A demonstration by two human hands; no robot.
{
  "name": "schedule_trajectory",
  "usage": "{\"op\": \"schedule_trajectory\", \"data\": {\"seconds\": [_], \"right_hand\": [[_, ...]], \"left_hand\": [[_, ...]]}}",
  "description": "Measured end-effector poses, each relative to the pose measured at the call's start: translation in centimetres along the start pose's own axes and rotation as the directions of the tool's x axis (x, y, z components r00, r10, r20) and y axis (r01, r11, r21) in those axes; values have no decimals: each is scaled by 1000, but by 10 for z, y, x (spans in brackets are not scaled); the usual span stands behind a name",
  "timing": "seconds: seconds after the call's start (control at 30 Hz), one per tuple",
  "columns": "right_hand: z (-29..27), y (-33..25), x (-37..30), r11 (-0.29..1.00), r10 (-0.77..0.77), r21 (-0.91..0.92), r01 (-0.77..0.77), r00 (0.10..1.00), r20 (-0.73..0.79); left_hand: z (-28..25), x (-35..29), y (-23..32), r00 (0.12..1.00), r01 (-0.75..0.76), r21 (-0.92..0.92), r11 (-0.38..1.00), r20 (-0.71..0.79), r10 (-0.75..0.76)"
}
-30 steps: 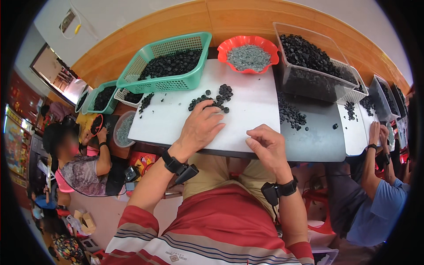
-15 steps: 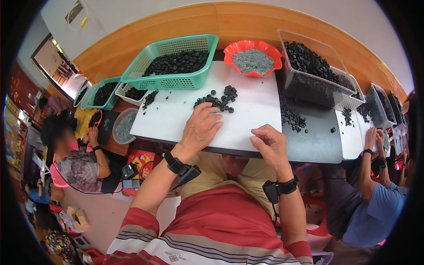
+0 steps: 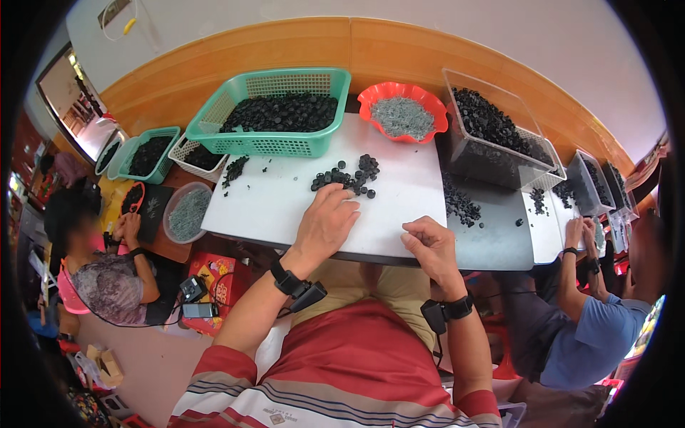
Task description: Assembling small black plastic components with smaller grey parts by hand.
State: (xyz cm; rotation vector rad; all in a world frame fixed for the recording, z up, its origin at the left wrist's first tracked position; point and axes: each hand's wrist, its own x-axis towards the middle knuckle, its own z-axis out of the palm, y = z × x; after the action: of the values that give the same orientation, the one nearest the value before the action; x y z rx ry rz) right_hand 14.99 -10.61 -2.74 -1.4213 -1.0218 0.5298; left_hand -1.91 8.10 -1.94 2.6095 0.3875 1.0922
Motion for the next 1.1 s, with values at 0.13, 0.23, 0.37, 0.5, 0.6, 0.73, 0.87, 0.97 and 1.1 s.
{"op": "schedule_trajectory", "data": {"seconds": [0.13,0.23,0.37,0.5,0.6,0.73,0.87,0.97,1.1], "right_hand": [[-3,-21,16,990,132,-58,-129,990,54],[-6,-42,50,883,-35,-463,73,995,90],[-12,-66,115,776,-161,-607,170,984,70],[-13,-68,181,614,-137,-775,152,987,84],[-26,-50,222,529,-33,-845,82,997,76],[-24,-35,247,424,26,-904,58,997,76],[-24,-18,269,320,194,-947,39,975,105],[-24,-3,281,311,195,-948,71,971,137],[-18,-3,290,388,185,-916,104,965,187]], "left_hand": [[-2,-1,-1,999,-26,-6,1000,-27,26],[-6,-2,-2,999,-10,-11,1000,-39,9],[-3,-3,-7,999,3,-33,999,-46,-5],[-2,-4,-10,999,9,-37,999,-37,-11],[-2,-3,-9,1000,15,-36,999,-23,-16],[-3,-5,-9,999,33,-71,997,-10,-34],[-2,-5,-9,999,48,-106,993,15,-47],[-6,0,-7,999,43,-126,991,32,-40],[-7,-1,-11,996,60,-164,985,70,-49]]}}
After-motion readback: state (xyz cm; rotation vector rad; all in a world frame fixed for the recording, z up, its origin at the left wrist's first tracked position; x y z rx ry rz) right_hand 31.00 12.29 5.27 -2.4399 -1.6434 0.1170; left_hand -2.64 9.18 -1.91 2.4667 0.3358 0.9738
